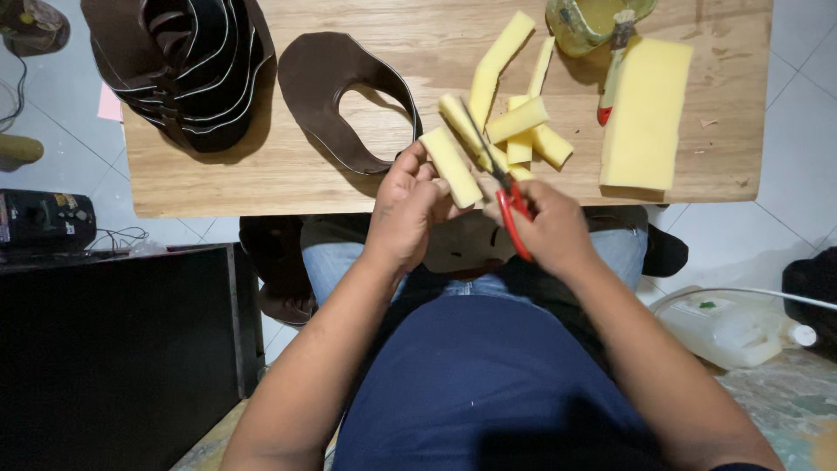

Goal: The person cuts yellow foam strips into smaller pieces with red-handled scissors on a wooden workbench. They then pick up a brown shoe upper, insert the cut foam pieces into it, and press and adjust the foam inside the shoe with their hands.

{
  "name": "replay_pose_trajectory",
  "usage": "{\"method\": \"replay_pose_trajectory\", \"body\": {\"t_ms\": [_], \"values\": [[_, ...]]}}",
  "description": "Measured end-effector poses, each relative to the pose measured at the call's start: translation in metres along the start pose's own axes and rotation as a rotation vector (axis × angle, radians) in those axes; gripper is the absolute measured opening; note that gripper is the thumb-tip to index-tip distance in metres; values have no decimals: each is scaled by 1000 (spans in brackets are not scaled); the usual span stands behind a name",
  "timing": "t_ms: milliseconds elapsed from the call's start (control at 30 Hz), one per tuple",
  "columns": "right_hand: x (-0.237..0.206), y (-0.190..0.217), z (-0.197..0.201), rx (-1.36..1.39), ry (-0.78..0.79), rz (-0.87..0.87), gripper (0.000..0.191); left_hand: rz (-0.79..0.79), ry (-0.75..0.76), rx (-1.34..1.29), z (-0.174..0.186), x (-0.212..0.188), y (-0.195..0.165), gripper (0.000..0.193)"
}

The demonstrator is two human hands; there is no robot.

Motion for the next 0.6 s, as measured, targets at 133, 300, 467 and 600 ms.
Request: {"method": "replay_pose_trajectory", "body": {"t_ms": [133,300,467,600], "values": [[8,5,26,-262,-199,35,49,77,-23,-28,-5,-5,0,47],[34,-6,46,-418,-256,-27,51,76,-47,89,-3,-6,8,33],[52,-10,52,-421,-325,44,45,117,-20,2,6,-12,21,27],[46,1,51,-410,-367,190,42,63,-47,121,9,-18,24,22]]}}
Point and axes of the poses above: each hand's wrist, its own x-axis towards the middle knuckle, its own z-axis out of the back of the hand, y = z × x, the point moved 4 cm from there along x, towards the middle knuckle, and after that the axes turned 11 degrees about y, right-handed, at the moved point
